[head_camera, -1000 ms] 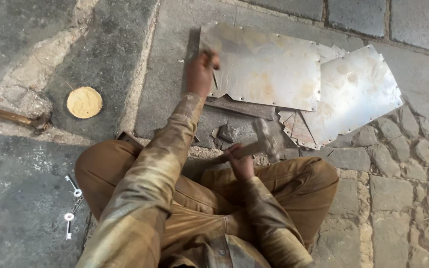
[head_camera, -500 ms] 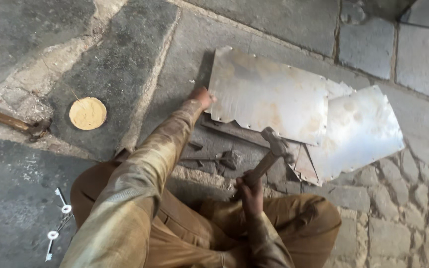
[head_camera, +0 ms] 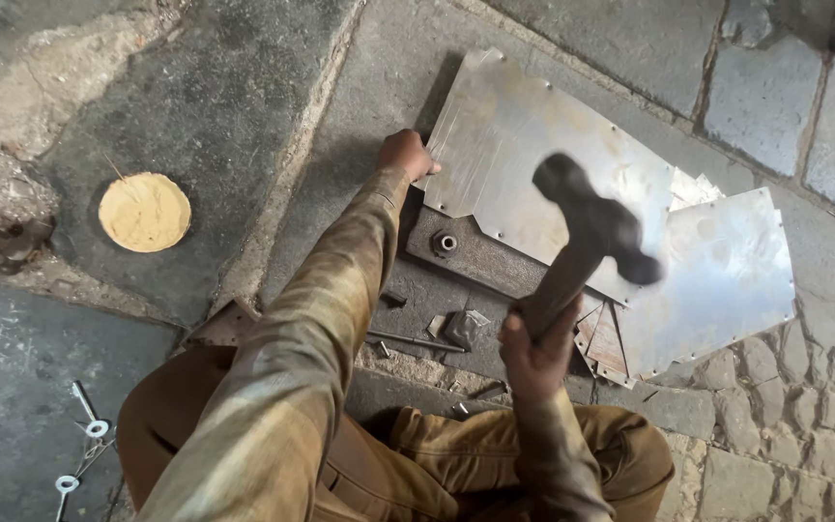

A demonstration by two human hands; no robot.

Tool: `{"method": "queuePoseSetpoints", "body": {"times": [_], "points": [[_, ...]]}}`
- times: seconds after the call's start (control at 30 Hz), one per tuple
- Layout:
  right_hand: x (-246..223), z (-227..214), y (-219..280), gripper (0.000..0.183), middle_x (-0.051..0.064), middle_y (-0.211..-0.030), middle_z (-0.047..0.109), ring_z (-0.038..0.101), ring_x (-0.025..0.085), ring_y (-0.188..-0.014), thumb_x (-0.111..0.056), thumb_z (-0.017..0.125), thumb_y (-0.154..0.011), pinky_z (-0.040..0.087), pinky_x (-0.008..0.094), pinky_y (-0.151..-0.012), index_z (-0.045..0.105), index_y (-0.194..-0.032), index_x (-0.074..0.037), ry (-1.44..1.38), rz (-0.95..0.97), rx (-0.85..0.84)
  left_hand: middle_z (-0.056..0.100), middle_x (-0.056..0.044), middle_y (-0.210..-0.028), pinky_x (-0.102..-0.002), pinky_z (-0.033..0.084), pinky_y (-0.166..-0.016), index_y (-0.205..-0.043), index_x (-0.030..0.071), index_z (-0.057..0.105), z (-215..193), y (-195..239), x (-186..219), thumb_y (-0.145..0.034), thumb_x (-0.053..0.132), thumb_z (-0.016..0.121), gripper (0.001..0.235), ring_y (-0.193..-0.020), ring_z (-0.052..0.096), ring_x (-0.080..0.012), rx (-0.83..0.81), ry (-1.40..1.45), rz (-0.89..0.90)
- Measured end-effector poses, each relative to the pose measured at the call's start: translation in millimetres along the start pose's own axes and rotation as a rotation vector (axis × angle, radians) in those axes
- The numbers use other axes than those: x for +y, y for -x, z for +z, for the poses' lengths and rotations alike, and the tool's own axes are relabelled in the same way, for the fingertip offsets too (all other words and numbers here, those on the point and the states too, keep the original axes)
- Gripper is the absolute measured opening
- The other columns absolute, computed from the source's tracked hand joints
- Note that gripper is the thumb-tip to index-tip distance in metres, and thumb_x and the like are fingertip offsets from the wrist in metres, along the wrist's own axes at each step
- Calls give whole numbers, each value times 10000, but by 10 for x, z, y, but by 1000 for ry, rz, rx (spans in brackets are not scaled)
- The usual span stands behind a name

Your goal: The person sits on a stone floor and uses a hammer and a metal punch to drive holes into rectangular metal sheets. They repeatedly position the punch on the sheet, strike it with the hammer, and move to the next spot, working through a stack of similar sheets.

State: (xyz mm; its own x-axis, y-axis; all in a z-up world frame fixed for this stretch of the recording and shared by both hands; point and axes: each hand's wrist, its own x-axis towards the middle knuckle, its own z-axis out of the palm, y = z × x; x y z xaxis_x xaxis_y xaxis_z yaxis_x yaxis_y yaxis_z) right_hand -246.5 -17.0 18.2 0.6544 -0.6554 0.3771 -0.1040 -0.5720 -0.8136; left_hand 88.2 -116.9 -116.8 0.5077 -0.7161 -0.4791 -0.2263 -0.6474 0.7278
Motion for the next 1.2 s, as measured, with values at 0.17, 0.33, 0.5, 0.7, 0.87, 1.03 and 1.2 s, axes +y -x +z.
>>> {"method": "queuePoseSetpoints", "body": {"times": [0.17, 0.33, 0.5, 0.7, 0.87, 1.03, 1.2], "points": [[582, 281, -50, 836, 296, -1278, 653, 719, 176, -781, -4, 557, -1006, 644, 323, -624, 116, -1682, -220, 413, 267, -365, 768, -178, -943, -363, 594, -856, -924, -11, 750, 85, 5, -20, -764, 274, 904, 361, -914, 769, -259, 28, 58, 29], [896, 278, 185, 752, 190, -1011, 775, 687, 167, -591, -125, 556, -1044, 649, 339, -509, 128, -1646, -266, 456, 472, -262, 759, -170, -943, -387, 579, -848, -913, 15, 731, 90, 5, -90, -726, 275, 921, 372, -917, 743, -276, 84, 95, 28], [939, 213, 275, 741, 267, -1169, 711, 713, 204, -649, -81, 541, -1011, 641, 327, -551, 187, -1649, -211, 438, 372, -382, 763, -182, -1033, -388, 587, -888, -995, 8, 732, 49, 143, 2, -757, 321, 900, 427, -995, 755, -286, 43, 63, 9], [400, -3, 687, 763, 271, -1260, 688, 746, 216, -698, -109, 586, -959, 665, 353, -573, 226, -1625, -202, 415, 298, -339, 716, -141, -1213, -410, 530, -995, -1182, 59, 720, -185, 427, 168, -776, 382, 892, 547, -1147, 689, -289, -75, -109, -20], [275, 166, 672, 766, 190, -930, 792, 729, 196, -612, -161, 591, -987, 654, 350, -628, 225, -1654, -250, 448, 584, -273, 696, -92, -1299, -400, 512, -1036, -1314, 135, 675, -165, 588, 223, -776, 374, 889, 627, -1206, 662, -248, -112, -126, -64], [520, 428, 238, 772, 155, -939, 719, 733, 269, -630, -159, 595, -967, 643, 418, -599, 220, -1633, -272, 475, 541, -298, 710, -50, -1293, -365, 532, -994, -1334, 153, 665, -140, 594, 231, -798, 317, 855, 592, -1147, 707, -183, -104, -15, -110], [651, 471, 249, 784, 174, -822, 747, 731, 281, -667, -166, 626, -969, 618, 444, -648, 241, -1641, -283, 515, 405, -309, 762, -65, -1203, -361, 561, -950, -1253, 120, 702, -143, 605, 165, -832, 311, 825, 478, -1070, 751, -189, -148, -31, -89]]}}
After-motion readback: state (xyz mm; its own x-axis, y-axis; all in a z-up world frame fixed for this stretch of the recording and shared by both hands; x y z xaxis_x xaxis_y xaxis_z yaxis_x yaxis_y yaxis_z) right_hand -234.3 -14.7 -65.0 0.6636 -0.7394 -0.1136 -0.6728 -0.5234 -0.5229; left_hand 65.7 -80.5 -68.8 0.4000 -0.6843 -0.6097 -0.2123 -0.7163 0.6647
